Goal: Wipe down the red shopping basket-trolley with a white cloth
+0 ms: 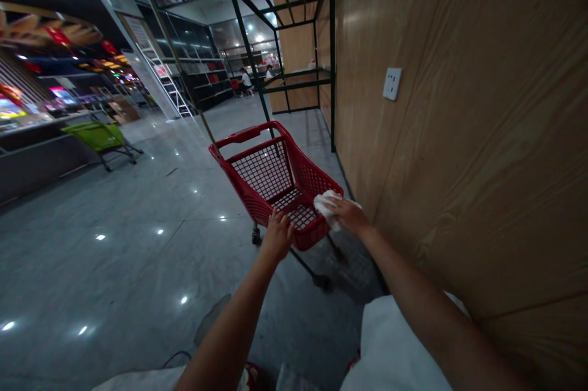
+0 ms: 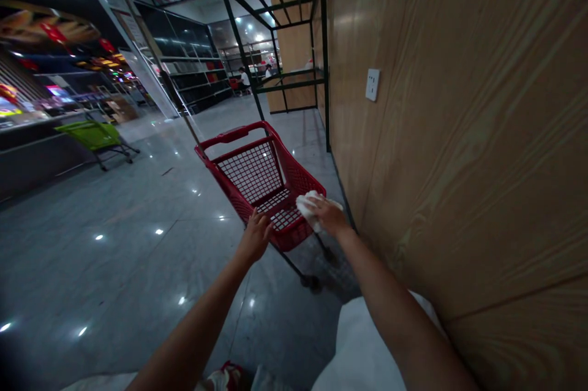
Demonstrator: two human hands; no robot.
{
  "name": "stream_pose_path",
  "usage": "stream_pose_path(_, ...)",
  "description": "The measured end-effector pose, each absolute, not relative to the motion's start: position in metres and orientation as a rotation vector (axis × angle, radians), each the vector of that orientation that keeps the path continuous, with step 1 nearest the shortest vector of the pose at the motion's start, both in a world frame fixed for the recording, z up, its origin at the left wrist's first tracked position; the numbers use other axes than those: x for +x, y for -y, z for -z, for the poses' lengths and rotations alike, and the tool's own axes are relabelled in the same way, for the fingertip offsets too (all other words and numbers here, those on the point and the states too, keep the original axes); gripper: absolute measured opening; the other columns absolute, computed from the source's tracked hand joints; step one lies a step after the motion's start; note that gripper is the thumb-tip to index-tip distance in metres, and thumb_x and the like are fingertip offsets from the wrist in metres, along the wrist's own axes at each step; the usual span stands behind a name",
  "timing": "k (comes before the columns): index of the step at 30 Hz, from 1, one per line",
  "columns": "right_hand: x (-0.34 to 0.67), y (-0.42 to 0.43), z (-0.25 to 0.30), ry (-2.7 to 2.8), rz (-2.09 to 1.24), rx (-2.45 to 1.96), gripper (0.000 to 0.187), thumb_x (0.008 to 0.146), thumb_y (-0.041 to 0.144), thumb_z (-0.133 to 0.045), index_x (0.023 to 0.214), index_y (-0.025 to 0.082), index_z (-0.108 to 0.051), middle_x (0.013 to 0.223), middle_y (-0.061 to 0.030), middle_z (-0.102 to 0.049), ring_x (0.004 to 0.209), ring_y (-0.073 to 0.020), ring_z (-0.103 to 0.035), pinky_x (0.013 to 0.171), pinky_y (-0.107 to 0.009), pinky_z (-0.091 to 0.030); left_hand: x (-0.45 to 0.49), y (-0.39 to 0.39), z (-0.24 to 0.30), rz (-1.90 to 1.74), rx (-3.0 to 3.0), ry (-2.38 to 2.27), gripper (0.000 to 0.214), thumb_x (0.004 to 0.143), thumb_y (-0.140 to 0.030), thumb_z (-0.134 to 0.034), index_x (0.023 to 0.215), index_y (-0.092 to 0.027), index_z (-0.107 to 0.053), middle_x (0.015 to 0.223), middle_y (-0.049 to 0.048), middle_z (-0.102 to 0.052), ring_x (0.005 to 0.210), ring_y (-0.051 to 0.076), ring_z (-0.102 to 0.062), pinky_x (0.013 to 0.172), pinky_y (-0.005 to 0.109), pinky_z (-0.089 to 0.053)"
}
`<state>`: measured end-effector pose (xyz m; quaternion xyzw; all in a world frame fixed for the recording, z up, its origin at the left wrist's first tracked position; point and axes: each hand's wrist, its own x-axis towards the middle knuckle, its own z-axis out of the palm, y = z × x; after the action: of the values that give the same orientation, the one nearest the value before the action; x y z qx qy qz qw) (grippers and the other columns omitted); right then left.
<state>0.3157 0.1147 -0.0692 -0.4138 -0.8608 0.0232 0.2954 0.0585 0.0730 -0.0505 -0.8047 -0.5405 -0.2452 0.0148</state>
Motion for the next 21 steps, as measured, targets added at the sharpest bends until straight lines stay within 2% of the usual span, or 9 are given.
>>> stream_pose_path(5, 0.307, -0.111, 0.076, 2.307, 0.023, -0.993, 0.059, 0.082, 0.002, -0.046, 0.137, 0.022, -0.048, 0.135, -0.0066, -0.055, 0.133, -0.0208, -0.039, 0.112, -0.045, -0.032, 0.054, -0.07, 0.066, 0.843, -2.465, 1.619, 0.021, 0.095, -0.033, -0.036, 0.093, -0.02, -0.052, 0.105, 0.0073, -0.057, 0.132, 0.026, -0.04, 0.116, 0.058, -0.023)
stream_pose_path(10, 0.243, -0.074, 0.074, 2.452, 0.006, -0.759, 0.055, 0.084, 0.007, -0.049, 0.137, 0.021, -0.048, 0.141, -0.006, -0.049, 0.137, -0.0214, -0.034, 0.111, -0.04, -0.034, 0.046, -0.068, 0.078, 0.933, -2.446, 1.601, 0.022, 0.095, -0.033, -0.032, 0.1, -0.021, -0.05, 0.108, 0.0061, -0.055, 0.138, 0.023, -0.032, 0.119, 0.056, -0.02)
stream_pose_path(16, 0.289, -0.098, 0.072, 2.413, -0.043, -1.029, 0.054, 0.08, 0.004, -0.052, 0.128, 0.029, -0.058, 0.134, -0.0046, -0.056, 0.125, -0.0202, -0.049, 0.109, -0.044, -0.034, 0.047, -0.069, 0.082, 0.895, -2.443, 1.602, 0.021, 0.095, -0.031, -0.033, 0.1, -0.021, -0.051, 0.114, 0.0069, -0.056, 0.143, 0.023, -0.024, 0.118, 0.054, -0.025)
stream_pose_path(21, 0.325, -0.11, 0.078, 2.222, -0.026, -1.198, 0.054, 0.076, 0.0, -0.049, 0.123, 0.025, -0.062, 0.133, -0.0062, -0.056, 0.129, -0.0212, -0.044, 0.11, -0.043, -0.034, 0.065, -0.066, 0.088, 0.902, -2.308, 1.667, 0.022, 0.095, -0.03, -0.035, 0.1, -0.018, -0.053, 0.13, 0.0128, -0.052, 0.145, 0.029, -0.014, 0.114, 0.059, -0.026)
